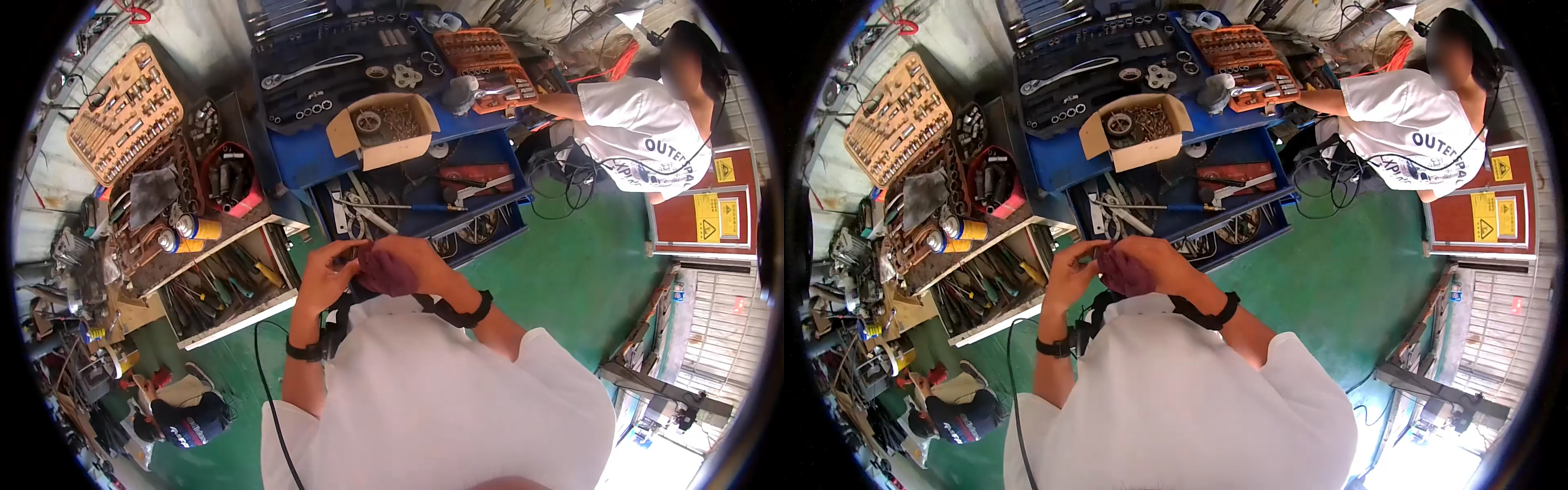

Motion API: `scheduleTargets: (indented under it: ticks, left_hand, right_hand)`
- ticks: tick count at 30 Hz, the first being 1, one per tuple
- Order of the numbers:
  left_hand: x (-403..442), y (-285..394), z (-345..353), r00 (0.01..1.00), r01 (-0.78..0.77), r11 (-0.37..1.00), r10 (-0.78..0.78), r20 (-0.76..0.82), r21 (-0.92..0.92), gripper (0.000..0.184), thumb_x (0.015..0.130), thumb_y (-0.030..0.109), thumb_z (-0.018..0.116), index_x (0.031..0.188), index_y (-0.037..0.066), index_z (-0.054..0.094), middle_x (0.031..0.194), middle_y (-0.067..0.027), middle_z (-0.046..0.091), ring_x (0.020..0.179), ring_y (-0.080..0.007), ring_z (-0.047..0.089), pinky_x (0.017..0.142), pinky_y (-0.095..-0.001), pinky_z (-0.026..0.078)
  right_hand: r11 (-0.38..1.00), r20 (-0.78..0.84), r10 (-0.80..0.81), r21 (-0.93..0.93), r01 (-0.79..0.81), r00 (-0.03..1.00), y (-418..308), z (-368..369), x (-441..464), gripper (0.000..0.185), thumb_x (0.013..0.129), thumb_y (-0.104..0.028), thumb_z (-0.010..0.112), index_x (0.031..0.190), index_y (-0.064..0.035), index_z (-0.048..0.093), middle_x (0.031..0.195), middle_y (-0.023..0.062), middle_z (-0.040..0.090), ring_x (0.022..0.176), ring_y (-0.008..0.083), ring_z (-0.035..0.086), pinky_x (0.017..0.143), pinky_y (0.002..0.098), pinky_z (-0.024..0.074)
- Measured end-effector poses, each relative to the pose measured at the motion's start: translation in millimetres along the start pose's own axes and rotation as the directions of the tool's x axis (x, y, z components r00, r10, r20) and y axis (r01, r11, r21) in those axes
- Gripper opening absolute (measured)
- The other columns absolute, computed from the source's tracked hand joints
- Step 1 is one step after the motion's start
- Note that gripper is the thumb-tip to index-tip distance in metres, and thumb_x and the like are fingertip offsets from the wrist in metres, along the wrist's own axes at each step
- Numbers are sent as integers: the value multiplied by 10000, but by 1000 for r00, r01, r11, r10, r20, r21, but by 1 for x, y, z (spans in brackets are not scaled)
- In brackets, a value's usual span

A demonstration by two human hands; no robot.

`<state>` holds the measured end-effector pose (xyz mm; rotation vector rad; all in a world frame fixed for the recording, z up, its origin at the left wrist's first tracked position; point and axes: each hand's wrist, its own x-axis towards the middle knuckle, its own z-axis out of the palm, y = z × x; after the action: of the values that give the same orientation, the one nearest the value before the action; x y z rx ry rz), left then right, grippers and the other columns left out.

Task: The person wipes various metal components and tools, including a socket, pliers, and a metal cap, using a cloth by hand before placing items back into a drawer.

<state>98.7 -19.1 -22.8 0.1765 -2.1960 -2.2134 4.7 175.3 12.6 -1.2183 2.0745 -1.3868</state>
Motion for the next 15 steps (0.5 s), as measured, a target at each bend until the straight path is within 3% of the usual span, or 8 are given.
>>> scheduleTargets:
  ticks: [1, 3, 4, 8, 12, 15]
  left_hand:
    - [-3, 2, 0, 1000, -8, 1000, 8, 3, 10, 304, 847, 2, 658, 1151, 20, 661, 937, -84, 676, 861, -120, 629, 727, -243, 519]
    - [-8, 11, 1, 988, 149, 988, -150, -29, -27, 281, 861, 21, 658, 1142, 20, 671, 918, -94, 688, 819, -115, 637, 723, -256, 520]
    - [-10, 10, -1, 982, 191, 981, -191, 10, -21, 300, 881, 74, 682, 1160, -30, 638, 966, -107, 677, 869, -151, 649, 767, -278, 549]
    - [-15, 0, 1, 977, 210, 969, -213, -9, -130, 281, 868, 44, 689, 1133, -36, 642, 975, -108, 673, 863, -146, 648, 776, -289, 557]
    - [-27, 2, -1, 984, 179, 980, -181, -4, -90, 284, 855, 18, 691, 1131, -32, 644, 986, -101, 674, 876, -156, 654, 807, -304, 562]
    - [-40, 14, 1, 989, 103, 991, -93, 112, -86, 288, 832, 1, 701, 1111, -41, 646, 991, -103, 679, 891, -161, 659, 831, -310, 563]
  right_hand:
    - [1000, 21, 2, 28, -3, 1000, 1, -1, 0, 401, 703, -113, 738, 1063, -43, 575, 967, 135, 635, 857, 335, 634, 759, 369, 513]
    - [997, 30, -49, 53, 47, 998, 10, -4, -3, 426, 699, -113, 740, 1086, -41, 577, 995, 132, 639, 883, 328, 641, 785, 364, 514]
    - [994, 55, -82, 81, 77, 995, 13, -5, -7, 451, 694, -113, 742, 1108, -40, 579, 1023, 130, 642, 909, 321, 647, 810, 359, 514]
    - [988, 114, 32, 145, -49, 993, 16, -7, -19, 515, 679, -114, 751, 1155, -33, 575, 1067, 141, 640, 948, 323, 648, 838, 350, 505]
    - [987, 132, 40, 147, -59, 991, 31, -3, -30, 515, 707, -118, 753, 1183, -41, 574, 1090, 127, 644, 979, 311, 643, 858, 346, 497]
    - [987, 132, -78, -129, 96, 988, 25, 5, -31, 512, 734, -148, 779, 1193, -44, 576, 1127, 96, 634, 1062, 269, 609, 929, 348, 464]
